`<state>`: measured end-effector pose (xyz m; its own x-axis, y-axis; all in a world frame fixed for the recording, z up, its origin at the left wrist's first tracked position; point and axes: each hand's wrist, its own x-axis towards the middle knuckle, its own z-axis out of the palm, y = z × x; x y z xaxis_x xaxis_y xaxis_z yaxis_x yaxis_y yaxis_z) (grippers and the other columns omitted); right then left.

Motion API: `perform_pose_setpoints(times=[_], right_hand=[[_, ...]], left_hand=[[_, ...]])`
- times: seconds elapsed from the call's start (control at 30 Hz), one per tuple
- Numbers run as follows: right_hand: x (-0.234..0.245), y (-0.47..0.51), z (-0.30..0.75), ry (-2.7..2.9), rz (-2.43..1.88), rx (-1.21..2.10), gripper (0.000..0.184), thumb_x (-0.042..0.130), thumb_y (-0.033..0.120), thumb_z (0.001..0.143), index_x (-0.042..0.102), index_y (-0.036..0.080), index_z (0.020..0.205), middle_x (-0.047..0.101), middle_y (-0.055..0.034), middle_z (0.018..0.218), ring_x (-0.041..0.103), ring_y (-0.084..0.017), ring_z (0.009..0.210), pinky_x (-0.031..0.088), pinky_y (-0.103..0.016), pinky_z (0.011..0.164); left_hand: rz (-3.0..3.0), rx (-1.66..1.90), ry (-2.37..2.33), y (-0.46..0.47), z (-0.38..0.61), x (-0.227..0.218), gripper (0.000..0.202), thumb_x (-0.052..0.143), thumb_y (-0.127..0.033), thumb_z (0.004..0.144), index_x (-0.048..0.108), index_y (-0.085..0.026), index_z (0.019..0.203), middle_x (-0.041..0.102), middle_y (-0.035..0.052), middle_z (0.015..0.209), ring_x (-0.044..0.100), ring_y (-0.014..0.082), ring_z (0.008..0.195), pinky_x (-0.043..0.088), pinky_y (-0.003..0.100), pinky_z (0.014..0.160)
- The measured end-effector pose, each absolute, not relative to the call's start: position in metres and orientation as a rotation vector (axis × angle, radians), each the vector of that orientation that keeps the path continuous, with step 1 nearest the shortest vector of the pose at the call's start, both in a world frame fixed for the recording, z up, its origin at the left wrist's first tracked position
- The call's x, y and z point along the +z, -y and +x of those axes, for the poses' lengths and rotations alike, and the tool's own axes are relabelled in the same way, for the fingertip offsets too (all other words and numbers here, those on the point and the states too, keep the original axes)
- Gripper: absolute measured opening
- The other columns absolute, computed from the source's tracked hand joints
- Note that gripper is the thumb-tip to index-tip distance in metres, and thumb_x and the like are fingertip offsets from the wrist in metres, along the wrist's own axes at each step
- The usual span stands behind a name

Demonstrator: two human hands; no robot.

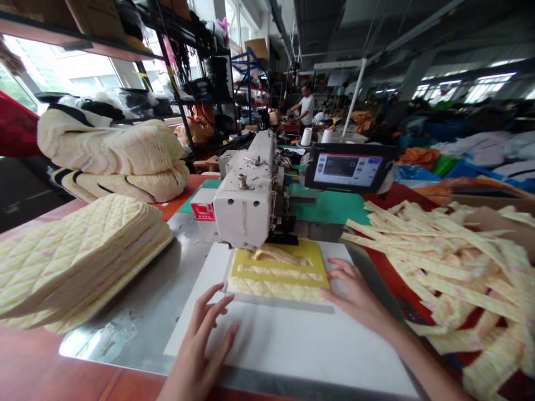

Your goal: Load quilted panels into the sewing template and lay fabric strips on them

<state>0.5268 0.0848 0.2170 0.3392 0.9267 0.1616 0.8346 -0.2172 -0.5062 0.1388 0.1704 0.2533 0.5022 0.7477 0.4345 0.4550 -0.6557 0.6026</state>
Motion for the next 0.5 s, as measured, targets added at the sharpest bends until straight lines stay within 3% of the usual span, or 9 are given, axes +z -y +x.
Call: perform_pose_setpoints(times=[0.17, 0.27, 0.33, 0.4, 0.5], right_hand=[[0.218, -0.088, 0.527, 1.499, -2.096, 0.313, 0.033, 0.059, 0.047, 0.086, 0.069, 0.016, 0.080, 0.051, -0.0051, 0.139, 0.053, -0.018, 0.127, 0.045, -0.033, 0.113], [0.223, -0.074, 0.554, 1.479, -2.141, 0.240, 0.043, 0.048, 0.048, 0.089, 0.064, 0.013, 0.071, 0.058, -0.0088, 0.126, 0.060, -0.015, 0.113, 0.049, -0.027, 0.100], [0.230, -0.061, 0.582, 1.449, -2.197, 0.135, 0.044, 0.045, 0.050, 0.088, 0.064, 0.013, 0.073, 0.063, -0.0095, 0.113, 0.063, -0.013, 0.099, 0.049, -0.024, 0.088], [0.241, -0.050, 0.609, 1.440, -2.226, -0.003, 0.042, 0.046, 0.051, 0.086, 0.062, 0.014, 0.074, 0.065, -0.0089, 0.096, 0.061, -0.011, 0.085, 0.046, -0.022, 0.077], [0.269, -0.037, 0.640, 1.424, -2.224, -0.253, 0.045, 0.047, 0.052, 0.086, 0.052, 0.015, 0.061, 0.056, -0.0064, 0.068, 0.049, -0.008, 0.064, 0.037, -0.022, 0.066]], left_hand=[[2.327, 0.971, -0.990, -0.168, 0.141, 0.256, 0.036, 0.056, -0.030, 0.101, 0.056, -0.034, 0.136, 0.048, 0.0096, 0.148, 0.068, 0.0128, 0.089, 0.060, 0.027, 0.082], [2.249, 1.059, -1.053, -0.168, 0.134, 0.252, 0.031, 0.051, -0.032, 0.103, 0.057, -0.027, 0.133, 0.064, 0.0075, 0.124, 0.068, 0.0124, 0.083, 0.058, 0.024, 0.079], [2.168, 1.108, -1.135, -0.168, 0.127, 0.249, 0.024, 0.045, -0.035, 0.105, 0.065, -0.022, 0.107, 0.068, 0.0031, 0.094, 0.066, 0.0128, 0.075, 0.055, 0.022, 0.072], [2.093, 1.095, -1.206, -0.168, 0.121, 0.248, 0.041, 0.037, -0.039, 0.107, 0.058, -0.020, 0.078, 0.059, 0.0001, 0.070, 0.059, 0.0125, 0.062, 0.050, 0.022, 0.063], [2.018, 1.038, -1.215, -0.170, 0.121, 0.254, 0.052, 0.030, -0.043, 0.107, 0.058, -0.020, 0.071, 0.059, 0.0034, 0.073, 0.058, 0.0154, 0.065, 0.051, 0.026, 0.063]])
